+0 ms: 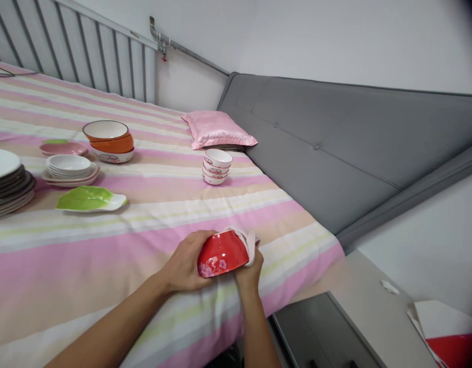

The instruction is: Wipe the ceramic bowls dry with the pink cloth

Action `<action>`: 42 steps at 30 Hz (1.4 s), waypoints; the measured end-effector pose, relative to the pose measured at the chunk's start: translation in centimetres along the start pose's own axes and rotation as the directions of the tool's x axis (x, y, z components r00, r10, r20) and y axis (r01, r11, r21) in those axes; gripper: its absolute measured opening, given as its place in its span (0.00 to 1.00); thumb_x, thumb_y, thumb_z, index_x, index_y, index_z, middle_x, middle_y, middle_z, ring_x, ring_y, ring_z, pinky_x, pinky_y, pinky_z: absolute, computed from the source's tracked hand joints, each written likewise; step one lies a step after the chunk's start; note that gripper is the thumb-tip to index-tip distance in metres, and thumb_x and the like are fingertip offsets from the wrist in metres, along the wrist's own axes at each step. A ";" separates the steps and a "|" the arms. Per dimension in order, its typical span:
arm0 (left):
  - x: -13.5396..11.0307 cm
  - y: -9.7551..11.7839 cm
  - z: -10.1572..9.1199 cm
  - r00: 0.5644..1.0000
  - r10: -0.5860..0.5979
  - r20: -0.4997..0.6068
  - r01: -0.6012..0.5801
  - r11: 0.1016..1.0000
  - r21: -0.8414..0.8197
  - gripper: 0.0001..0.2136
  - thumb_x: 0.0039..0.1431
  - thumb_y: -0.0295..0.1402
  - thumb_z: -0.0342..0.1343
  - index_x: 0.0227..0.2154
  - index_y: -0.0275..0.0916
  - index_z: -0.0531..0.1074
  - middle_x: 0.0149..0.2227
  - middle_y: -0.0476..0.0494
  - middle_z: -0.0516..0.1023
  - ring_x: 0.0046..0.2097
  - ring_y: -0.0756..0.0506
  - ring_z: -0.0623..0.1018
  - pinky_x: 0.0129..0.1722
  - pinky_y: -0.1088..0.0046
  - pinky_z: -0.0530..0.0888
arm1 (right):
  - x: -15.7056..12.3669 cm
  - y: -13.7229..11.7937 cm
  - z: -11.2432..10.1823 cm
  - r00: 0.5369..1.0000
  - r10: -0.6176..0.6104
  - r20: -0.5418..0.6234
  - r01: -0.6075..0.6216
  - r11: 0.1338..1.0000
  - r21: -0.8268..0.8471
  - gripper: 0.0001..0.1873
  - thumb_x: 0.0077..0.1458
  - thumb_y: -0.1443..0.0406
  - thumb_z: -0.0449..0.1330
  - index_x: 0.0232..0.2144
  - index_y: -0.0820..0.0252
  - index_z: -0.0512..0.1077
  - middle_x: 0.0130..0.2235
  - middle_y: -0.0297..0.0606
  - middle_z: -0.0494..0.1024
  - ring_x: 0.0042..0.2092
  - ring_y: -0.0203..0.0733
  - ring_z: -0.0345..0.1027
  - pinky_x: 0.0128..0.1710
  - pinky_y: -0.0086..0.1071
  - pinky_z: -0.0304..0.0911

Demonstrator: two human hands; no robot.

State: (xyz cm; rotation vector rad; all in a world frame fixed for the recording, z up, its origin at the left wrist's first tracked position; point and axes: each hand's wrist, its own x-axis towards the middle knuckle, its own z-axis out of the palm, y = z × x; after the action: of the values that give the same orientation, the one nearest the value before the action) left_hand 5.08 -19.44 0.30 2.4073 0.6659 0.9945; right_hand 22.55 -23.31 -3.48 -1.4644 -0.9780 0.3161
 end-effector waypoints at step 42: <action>0.0 -0.8 0.3 0.882 -0.448 -0.143 0.305 0.776 -0.551 0.25 0.38 0.29 0.54 0.45 0.38 0.68 0.47 0.41 0.75 0.50 0.35 0.72 0.50 0.61 0.68 | -0.6 -0.3 1.1 0.997 0.042 0.065 -0.037 0.996 -0.076 0.22 0.41 0.68 0.55 0.42 0.66 0.75 0.40 0.47 0.79 0.44 0.52 0.72 0.45 0.38 0.65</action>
State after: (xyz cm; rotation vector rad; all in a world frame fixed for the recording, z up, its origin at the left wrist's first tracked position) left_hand 5.14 -18.92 -0.35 1.6011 0.8176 1.1508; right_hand 21.29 -23.00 -3.63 -1.5510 -1.0248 0.3621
